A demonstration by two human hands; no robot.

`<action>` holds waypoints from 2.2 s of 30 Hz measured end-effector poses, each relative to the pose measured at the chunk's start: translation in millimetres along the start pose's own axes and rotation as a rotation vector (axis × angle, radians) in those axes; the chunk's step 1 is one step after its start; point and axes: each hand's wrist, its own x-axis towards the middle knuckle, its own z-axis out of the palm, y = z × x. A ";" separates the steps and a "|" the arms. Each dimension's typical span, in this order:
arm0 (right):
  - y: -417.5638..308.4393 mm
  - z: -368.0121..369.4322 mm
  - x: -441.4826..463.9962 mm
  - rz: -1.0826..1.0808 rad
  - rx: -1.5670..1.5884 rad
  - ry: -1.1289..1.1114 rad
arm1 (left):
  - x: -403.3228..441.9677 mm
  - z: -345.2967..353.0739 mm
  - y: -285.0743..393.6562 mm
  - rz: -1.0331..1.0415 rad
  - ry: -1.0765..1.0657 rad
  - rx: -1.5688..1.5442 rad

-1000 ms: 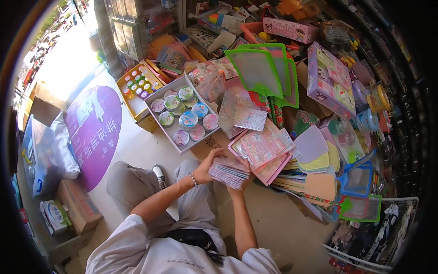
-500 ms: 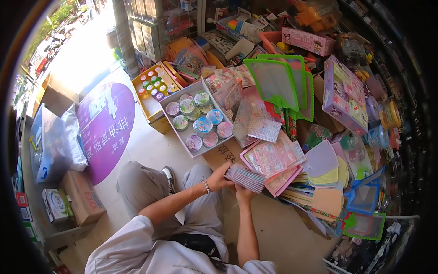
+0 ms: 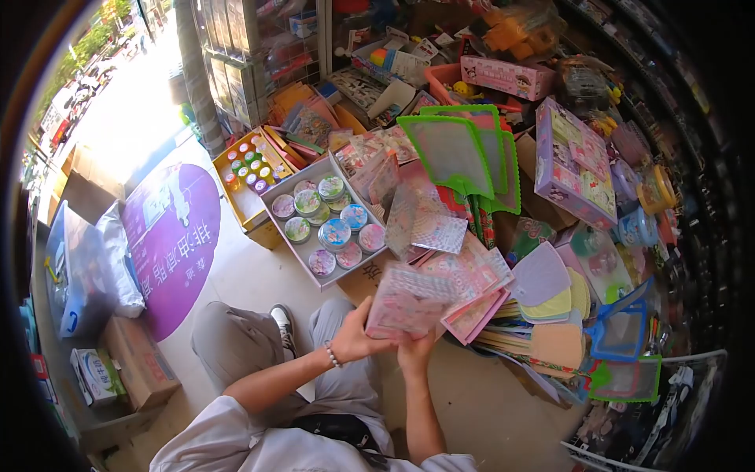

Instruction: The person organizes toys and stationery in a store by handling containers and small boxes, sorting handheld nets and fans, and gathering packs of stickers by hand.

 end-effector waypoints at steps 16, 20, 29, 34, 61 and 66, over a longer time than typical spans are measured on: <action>-66.1 157.6 278.8 -0.900 -1.248 -0.546 | -20.4 -173.5 38.5 -0.123 0.207 -1.318; -77.1 114.3 273.7 -0.933 -1.343 -0.605 | -27.4 -183.1 24.1 -0.107 0.226 -1.261; -43.6 40.9 248.5 -0.914 -1.320 -0.635 | -15.8 -171.8 38.9 -0.284 0.334 -1.153; -26.3 19.5 238.5 -0.964 -1.239 -0.546 | -12.5 -165.2 46.4 -0.337 0.303 -1.168; -26.4 12.8 255.8 -1.082 -1.442 -0.727 | -10.6 -156.0 35.5 -0.391 0.267 -1.034; -9.4 9.1 201.4 -0.833 -1.605 -0.572 | -8.4 -151.9 38.0 -0.412 0.248 -1.015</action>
